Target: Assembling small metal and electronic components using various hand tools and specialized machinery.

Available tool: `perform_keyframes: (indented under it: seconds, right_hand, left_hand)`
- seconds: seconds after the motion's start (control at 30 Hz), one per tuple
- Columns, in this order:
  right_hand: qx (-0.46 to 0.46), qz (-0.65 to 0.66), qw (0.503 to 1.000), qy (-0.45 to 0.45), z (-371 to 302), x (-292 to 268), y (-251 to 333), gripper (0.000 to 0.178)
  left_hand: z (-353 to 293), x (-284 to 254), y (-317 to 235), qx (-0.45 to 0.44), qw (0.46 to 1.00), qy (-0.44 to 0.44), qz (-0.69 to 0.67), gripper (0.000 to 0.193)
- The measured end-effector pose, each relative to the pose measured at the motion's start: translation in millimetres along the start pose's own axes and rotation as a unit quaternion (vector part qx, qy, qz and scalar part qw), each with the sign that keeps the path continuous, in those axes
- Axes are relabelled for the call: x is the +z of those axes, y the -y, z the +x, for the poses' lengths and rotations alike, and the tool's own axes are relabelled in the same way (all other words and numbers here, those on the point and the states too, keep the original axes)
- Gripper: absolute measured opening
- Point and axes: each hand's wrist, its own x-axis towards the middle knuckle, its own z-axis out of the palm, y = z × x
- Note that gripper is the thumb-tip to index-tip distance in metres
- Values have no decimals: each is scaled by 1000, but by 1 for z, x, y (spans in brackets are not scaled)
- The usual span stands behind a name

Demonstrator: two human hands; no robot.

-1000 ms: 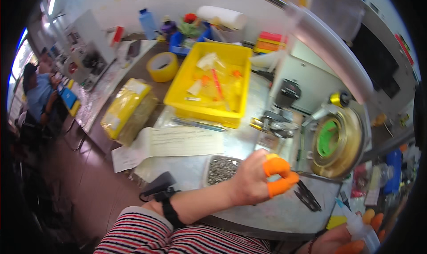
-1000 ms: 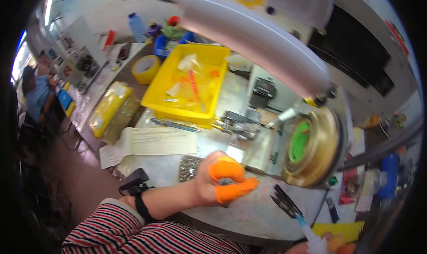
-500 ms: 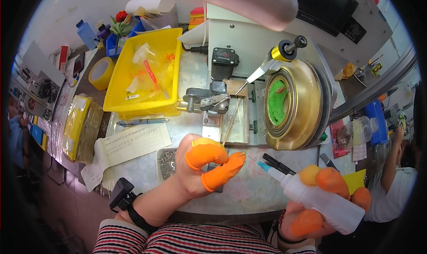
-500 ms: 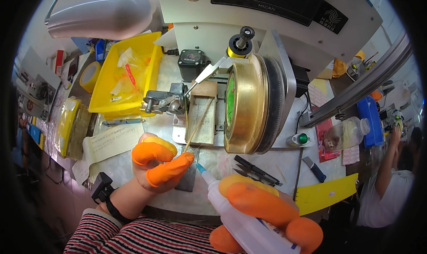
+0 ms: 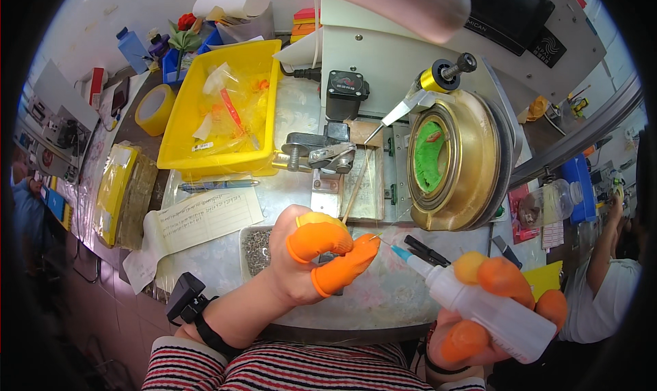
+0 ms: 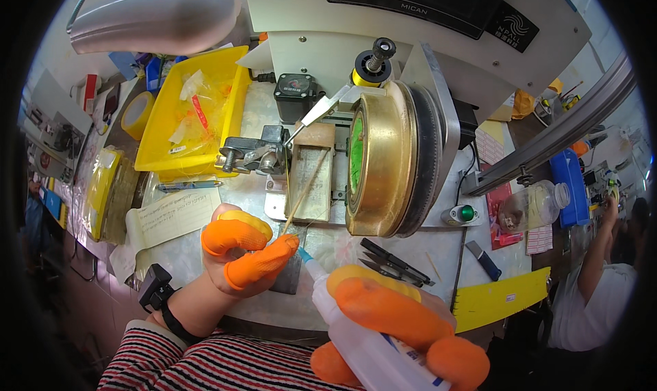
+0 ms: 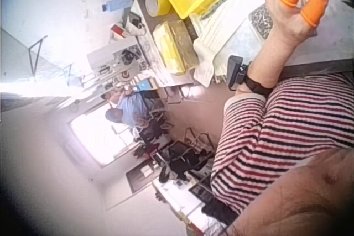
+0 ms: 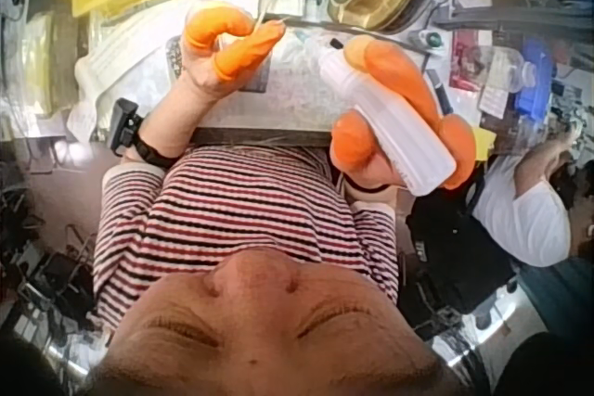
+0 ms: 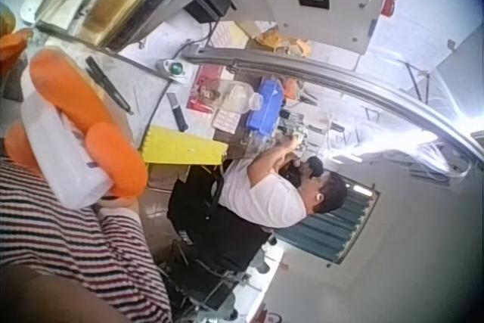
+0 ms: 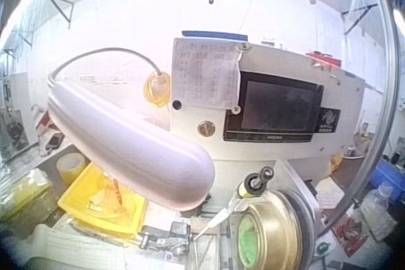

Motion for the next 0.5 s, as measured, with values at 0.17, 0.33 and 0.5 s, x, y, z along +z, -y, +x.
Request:
perform_keyframes:
  seconds: [0.17, 0.33, 0.5]
  right_hand:
    - [72, -39, 997, -6, 13, 21, 24, 77]
    - [121, -25, 991, -47, 1, 19, 21, 75]
    - [56, -63, 990, -110, -8, -25, 8, 66]
  left_hand:
    - [-7, 3, 1, -19, 999, -5, -34, 31]
    - [-8, 0, 5, 4, 1000, -23, -19, 30]
    - [1, 0, -1, 0, 1000, -2, -26, 30]
